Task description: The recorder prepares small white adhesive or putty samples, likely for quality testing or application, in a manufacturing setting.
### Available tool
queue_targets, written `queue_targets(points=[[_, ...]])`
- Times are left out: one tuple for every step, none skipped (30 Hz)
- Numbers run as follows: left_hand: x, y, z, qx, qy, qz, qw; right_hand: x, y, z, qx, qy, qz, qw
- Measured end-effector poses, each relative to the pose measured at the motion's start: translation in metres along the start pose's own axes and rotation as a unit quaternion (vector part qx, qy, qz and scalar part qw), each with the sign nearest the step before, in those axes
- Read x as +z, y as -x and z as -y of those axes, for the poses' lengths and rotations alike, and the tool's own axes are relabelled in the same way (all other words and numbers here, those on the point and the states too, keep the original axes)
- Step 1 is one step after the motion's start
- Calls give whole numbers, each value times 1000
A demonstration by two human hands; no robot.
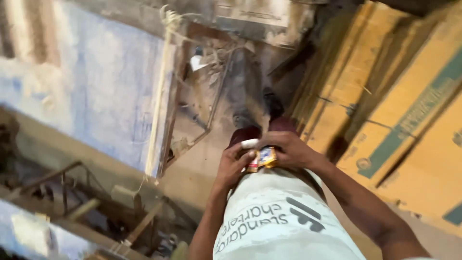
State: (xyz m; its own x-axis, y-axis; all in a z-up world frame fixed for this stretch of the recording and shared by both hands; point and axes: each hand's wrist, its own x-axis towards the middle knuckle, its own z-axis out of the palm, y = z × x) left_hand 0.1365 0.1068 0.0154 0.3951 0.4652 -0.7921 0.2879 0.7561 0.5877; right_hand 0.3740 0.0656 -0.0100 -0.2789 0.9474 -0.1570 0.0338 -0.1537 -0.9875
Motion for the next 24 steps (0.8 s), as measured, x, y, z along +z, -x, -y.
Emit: queue_targets(points=[[2, -5, -2, 4, 3, -17, 1000, -3, -1, -6, -9, -5, 14, 1000], [3, -10, -5, 41, -22, -23, 999, -6, -1, -12, 15, -69, -17, 997], [5, -4, -4, 65, -47, -29, 996, -3, 6, -14, 51, -139, -48, 988], [7, -2, -10, 56, -44, -46, 996, 0, 13, -21, 53, -151, -33, 987], [10, -4, -16, 21, 25, -42, 999, 0, 20, -29, 113, -177, -73, 975], [12, -6, -23, -13, 94, -38, 995, -2, 27, -36, 174, -200, -111, 958], [9, -7, -18, -6, 97, -40, 994, -4, 27, -40, 169, -195, -108, 960], [7, -7, -15, 8, 98, -33, 995, -8, 28, -42, 192, -190, -128, 954], [5, -14, -15, 27, 96, -18, 995, -16, 26, -44, 211, -180, -157, 948], [1, -12, -18, 39, 95, -10, 995, -17, 24, -44, 202, -171, -163, 951], [-2, -12, -21, 98, -51, -34, 993, -19, 25, -44, 181, -92, -95, 975], [-3, -12, -23, 159, -193, -61, 966, -21, 28, -43, 162, -11, -25, 986], [-8, -11, -6, 187, -195, -44, 962, -16, 31, -47, 150, 11, -47, 987], [-12, -13, 10, 119, -164, -43, 978, -12, 35, -51, 129, 36, 5, 991], [-19, -22, 20, 53, -137, -46, 988, -13, 29, -57, 105, 64, 58, 991], [-15, -21, 12, 85, -143, -32, 985, -26, 23, -40, 90, 89, 38, 991], [-16, -16, 8, 46, -85, -41, 995, -32, 17, -23, 79, 73, 90, 990], [-20, -11, 8, 6, -26, -48, 998, -35, 10, -8, 71, 59, 143, 986], [-23, -16, 17, 22, -25, -47, 998, -43, 2, 3, 63, 72, 141, 985], [-28, -22, 29, 38, 17, -32, 999, -50, -6, 12, 106, 68, 185, 975], [-32, -15, 47, 43, 62, -23, 997, -47, -7, 23, 154, 56, 234, 958], [-32, -12, 54, 47, 67, -27, 996, -44, -11, 30, 152, 60, 240, 957], [-32, -10, 60, 63, 107, -25, 992, -41, -15, 38, 193, 48, 255, 946], [-32, -8, 67, 78, 148, -23, 986, -38, -18, 45, 234, 36, 270, 933]])
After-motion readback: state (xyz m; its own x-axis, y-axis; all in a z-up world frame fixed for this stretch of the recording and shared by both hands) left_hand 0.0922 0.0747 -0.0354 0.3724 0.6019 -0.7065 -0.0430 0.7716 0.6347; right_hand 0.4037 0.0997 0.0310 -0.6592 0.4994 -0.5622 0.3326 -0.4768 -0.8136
